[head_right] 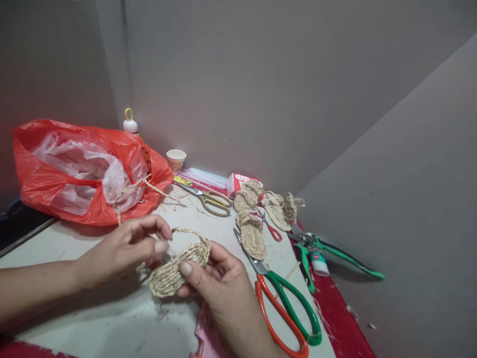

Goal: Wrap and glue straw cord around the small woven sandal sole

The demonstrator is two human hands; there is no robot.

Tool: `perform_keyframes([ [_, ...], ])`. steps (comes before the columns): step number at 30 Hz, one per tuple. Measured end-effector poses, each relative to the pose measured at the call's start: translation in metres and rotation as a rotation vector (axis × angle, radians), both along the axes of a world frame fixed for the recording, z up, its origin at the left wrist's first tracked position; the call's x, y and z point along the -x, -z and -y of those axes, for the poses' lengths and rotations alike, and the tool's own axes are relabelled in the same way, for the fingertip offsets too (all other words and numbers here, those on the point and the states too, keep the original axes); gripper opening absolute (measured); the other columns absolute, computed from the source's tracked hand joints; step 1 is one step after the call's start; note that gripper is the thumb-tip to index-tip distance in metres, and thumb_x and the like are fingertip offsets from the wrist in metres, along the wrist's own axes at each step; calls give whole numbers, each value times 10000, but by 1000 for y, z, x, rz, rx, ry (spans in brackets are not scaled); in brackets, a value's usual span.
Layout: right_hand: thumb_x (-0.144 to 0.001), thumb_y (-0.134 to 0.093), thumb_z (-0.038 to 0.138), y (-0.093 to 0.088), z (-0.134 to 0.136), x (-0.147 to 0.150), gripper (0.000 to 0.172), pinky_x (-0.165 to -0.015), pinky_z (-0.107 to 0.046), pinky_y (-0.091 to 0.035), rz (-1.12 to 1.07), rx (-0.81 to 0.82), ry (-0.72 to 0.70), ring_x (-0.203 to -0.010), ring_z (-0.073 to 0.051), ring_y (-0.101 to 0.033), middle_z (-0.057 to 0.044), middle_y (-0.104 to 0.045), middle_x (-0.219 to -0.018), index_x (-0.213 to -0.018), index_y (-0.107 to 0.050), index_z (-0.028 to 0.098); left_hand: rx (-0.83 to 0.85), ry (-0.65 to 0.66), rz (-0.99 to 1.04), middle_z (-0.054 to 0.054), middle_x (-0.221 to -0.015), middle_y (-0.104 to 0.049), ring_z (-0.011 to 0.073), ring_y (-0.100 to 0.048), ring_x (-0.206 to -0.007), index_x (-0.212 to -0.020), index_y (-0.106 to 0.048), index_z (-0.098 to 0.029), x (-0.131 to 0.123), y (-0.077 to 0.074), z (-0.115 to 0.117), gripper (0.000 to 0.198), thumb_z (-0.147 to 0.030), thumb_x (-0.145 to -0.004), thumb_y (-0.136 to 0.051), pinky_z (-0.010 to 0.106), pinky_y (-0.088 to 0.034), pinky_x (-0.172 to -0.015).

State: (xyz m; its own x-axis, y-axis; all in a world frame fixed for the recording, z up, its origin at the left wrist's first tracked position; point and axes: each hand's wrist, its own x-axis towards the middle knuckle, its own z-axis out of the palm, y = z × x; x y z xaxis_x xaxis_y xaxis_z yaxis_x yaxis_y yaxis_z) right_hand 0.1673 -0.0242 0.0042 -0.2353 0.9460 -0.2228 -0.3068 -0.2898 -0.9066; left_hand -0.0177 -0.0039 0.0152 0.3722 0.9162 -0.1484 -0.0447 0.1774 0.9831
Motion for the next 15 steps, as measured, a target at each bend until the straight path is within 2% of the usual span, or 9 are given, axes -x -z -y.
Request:
perform_keyframes([
  [2, -674, -860, 284, 3, -1, 1, 300, -571, -199, -550, -32, -8, 41, -628, -110, -646, -29, -747, -838, -932, -732, 198, 89, 94, 74, -32, -660, -603, 73, -525, -562, -824, -539, -156, -4, 8, 2, 357, -403, -708, -769, 185, -379, -537],
  [4, -663, -865, 304, 3, -3, 1, 328, -576, -212, -556, -48, -18, 37, -660, -129, -666, -37, -751, -872, -944, -728, 207, 183, 158, 177, 10, -727, -677, 87, -581, -580, -815, -512, -162, -7, 13, 4, 395, -409, -682, -792, 210, -434, -578],
  [7, -702, -827, 405, -2, -7, -6, 294, -561, -216, -544, 33, -62, -32, -633, -135, -663, -56, -741, -788, -858, -734, 174, 181, 117, 193, -2, -699, -677, 94, -607, -549, -808, -523, -163, -8, 11, 3, 386, -378, -661, -807, 217, -460, -558],
  [9, -733, -781, 482, -6, -11, -13, 341, -538, -212, -529, 115, -106, -25, -568, -124, -643, -59, -718, -693, -755, -721, 147, 154, 59, 141, -32, -629, -639, 85, -582, -494, -808, -537, -162, -6, 6, 0, 367, -349, -647, -810, 200, -443, -508],
  [12, -762, -744, 514, -7, -18, -22, 368, -511, -209, -507, 156, -159, 108, -522, -115, -622, -46, -698, -651, -745, -706, 148, 127, 10, 105, -58, -551, -587, 73, -541, -450, -796, -543, -162, -2, -2, -4, 330, -315, -643, -793, 190, -429, -489],
  [15, -792, -733, 473, -6, -24, -27, 292, -539, -203, -508, 166, -276, 272, -556, -108, -605, -8, -674, -665, -759, -669, 189, 99, -4, 72, -66, -534, -560, 63, -502, -431, -815, -553, -167, 3, -6, -8, 284, -286, -660, -760, 169, -344, -435],
])
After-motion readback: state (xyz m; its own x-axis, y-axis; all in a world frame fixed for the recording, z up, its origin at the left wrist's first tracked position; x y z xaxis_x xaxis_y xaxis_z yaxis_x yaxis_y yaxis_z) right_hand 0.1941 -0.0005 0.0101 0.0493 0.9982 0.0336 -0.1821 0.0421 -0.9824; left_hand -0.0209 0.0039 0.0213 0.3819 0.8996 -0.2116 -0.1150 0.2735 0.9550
